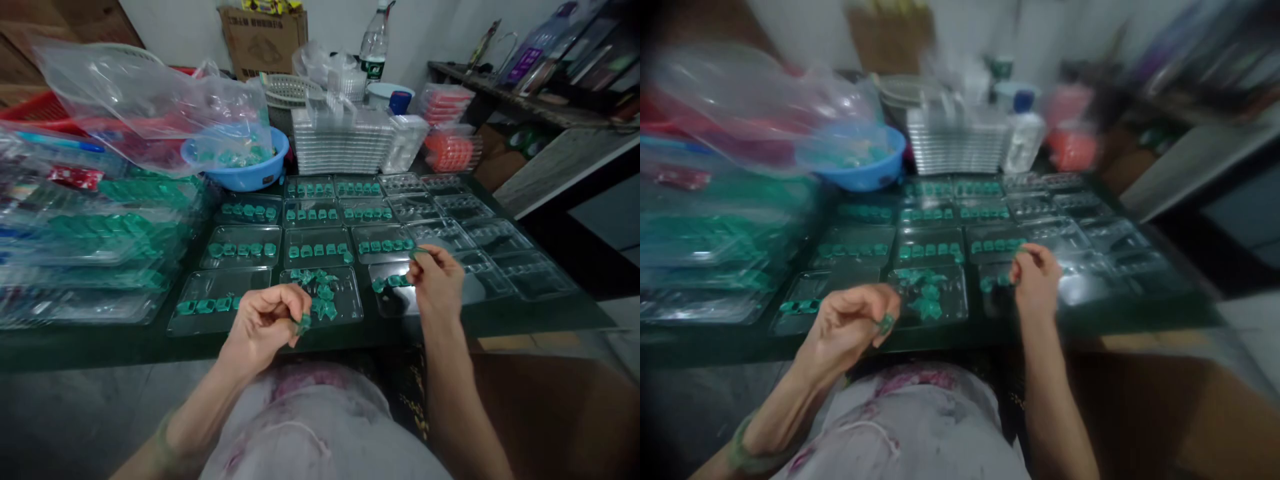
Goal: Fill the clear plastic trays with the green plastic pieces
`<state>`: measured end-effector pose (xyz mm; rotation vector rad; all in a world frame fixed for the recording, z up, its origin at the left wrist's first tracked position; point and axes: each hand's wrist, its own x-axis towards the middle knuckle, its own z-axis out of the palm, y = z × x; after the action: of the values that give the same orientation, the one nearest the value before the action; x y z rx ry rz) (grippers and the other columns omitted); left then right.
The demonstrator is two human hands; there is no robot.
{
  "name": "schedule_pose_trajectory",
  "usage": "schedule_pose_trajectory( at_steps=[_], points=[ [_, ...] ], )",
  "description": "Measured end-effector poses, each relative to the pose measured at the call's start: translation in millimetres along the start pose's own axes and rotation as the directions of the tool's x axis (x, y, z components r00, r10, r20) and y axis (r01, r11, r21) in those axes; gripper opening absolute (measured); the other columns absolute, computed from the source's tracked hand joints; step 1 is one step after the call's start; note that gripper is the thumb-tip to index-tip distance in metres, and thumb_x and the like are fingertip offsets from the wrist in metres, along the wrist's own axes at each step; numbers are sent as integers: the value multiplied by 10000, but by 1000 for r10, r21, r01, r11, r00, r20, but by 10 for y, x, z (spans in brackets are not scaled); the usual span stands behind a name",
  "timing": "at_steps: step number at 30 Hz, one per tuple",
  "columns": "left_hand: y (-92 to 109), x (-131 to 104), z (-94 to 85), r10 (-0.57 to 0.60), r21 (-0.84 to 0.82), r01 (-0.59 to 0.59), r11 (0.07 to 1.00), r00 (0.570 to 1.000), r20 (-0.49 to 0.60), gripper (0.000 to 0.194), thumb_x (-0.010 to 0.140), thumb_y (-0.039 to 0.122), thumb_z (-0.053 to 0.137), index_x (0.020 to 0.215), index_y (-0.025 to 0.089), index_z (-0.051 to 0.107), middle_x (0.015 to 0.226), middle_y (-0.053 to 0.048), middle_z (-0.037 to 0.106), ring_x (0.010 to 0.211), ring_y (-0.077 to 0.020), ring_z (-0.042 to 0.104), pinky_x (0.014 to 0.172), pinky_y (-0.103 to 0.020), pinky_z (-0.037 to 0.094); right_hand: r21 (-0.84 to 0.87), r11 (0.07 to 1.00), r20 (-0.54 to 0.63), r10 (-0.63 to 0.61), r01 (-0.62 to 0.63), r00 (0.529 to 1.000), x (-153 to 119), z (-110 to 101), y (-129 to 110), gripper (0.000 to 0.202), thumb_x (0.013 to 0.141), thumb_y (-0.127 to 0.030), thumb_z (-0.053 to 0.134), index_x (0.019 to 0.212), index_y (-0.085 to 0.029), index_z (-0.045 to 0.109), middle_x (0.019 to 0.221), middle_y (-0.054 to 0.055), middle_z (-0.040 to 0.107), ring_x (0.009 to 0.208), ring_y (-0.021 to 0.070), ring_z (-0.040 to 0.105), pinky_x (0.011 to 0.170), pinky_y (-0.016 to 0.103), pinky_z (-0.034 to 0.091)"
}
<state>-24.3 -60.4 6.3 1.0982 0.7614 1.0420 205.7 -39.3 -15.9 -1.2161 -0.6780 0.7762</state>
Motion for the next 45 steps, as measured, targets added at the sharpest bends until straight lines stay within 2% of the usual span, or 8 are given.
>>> schedule_pose_trajectory(
  at_steps=[4, 8, 12, 16, 25, 30, 36, 45],
  points=[
    [5, 90, 25, -198, -98, 208, 973, 975, 103, 117, 607, 57, 486, 595, 124, 581, 721, -52, 522, 493, -92, 429, 355, -202, 278, -87, 996, 237, 6, 15, 972, -75, 12, -57, 170, 692, -228, 618, 843, -181, 557, 493, -73, 477, 398, 62, 417, 364, 177, 327],
    [-71, 249, 228, -279, -240, 322, 916, 940, 197, 192, 726, 233, 494, 555, 147, 476, 571, -7, 419, 447, -85, 364, 332, -188, 139, -74, 997, 245, 33, -16, 969, -379, 216, -49, 149, 705, -279, 639, 756, -187, 535, 483, -80, 441, 397, 54, 388, 367, 174, 305],
    [-157, 276, 345, -142, -68, 148, 987, 986, 83, 133, 781, 300, 574, 830, 180, 546, 495, 62, 363, 394, -50, 283, 353, -174, 146, -62, 997, 320, 62, -45, 945, -494, 232, -55, 204, 668, -319, 687, 674, -176, 541, 482, -74, 451, 396, 45, 374, 379, 177, 289],
    [-191, 214, 318, 3, 75, -19, 997, 979, 204, 387, 789, 288, 576, 1164, 204, 524, 587, 31, 458, 453, -65, 373, 412, -194, 272, -4, 975, 480, 197, -222, 855, -476, 156, -24, 283, 643, -375, 702, 607, -172, 508, 401, -87, 408, 343, 40, 336, 349, 174, 249],
    [-187, 217, 326, 59, 282, -85, 955, 993, 102, 203, 790, 248, 578, 977, 173, 608, 610, 14, 538, 473, -70, 435, 441, -191, 342, 36, 892, 605, 339, -450, 720, -517, 93, -3, 188, 674, -278, 691, 790, -150, 614, 567, -14, 591, 481, 88, 528, 426, 191, 411],
    [-195, 256, 308, 201, 526, -197, 828, 978, 49, 180, 780, 243, 582, 950, 195, 612, 669, 5, 540, 547, -97, 463, 507, -211, 377, 19, 949, 484, 265, -313, 834, -549, -3, -58, 260, 732, -335, 630, 938, -179, 600, 747, 22, 642, 543, 95, 543, 427, 196, 422],
    [-226, 251, 370, 268, 650, -365, 666, 931, 249, 195, 789, 170, 550, 970, 209, 611, 846, -36, 596, 629, -114, 501, 611, -243, 415, -26, 971, 397, 227, -236, 890, -595, 29, -36, 314, 673, -316, 686, 942, -199, 573, 681, -24, 589, 543, 93, 532, 404, 174, 403],
    [-227, 286, 435, -217, 122, 212, 969, 976, 26, 196, 703, 268, 670, 857, 168, 600, 615, 33, 514, 389, -27, 352, 340, -158, 209, -128, 991, 400, 91, -43, 912, -607, -83, -5, 143, 764, -307, 593, 841, -193, 633, 733, 1, 577, 528, 79, 499, 439, 194, 410]
  ],
)
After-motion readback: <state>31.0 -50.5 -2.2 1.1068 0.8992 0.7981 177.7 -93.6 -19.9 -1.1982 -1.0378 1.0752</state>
